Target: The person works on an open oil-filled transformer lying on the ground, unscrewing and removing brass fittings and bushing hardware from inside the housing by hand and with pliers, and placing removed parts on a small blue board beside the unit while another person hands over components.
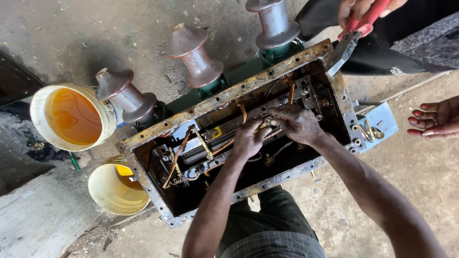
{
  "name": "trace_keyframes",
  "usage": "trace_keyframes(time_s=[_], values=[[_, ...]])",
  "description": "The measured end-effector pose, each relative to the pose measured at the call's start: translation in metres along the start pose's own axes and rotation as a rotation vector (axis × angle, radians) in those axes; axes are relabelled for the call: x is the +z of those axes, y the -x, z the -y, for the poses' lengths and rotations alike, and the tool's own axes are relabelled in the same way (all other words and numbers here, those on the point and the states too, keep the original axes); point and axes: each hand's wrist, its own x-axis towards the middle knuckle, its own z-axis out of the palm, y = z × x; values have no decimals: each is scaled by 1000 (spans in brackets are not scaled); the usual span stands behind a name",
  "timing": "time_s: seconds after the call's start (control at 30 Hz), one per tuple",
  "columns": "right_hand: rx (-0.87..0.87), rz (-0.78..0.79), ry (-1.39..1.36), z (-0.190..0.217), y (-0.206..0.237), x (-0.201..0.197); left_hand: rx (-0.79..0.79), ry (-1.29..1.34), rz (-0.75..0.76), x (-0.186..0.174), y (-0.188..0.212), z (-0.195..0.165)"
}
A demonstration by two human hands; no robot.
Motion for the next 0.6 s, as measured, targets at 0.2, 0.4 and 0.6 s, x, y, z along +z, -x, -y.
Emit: trace_keyframes(time_s=[0.2,0.4,0.6], values=[[27,70,-552,-8,3,4,-59,653,404,-13,1,22],[40,45,-636,-11,3,4,-213,941,631,-17,-10,14],[382,53,135,-9,38,-49,-100,621,579,-14,-16,-7]])
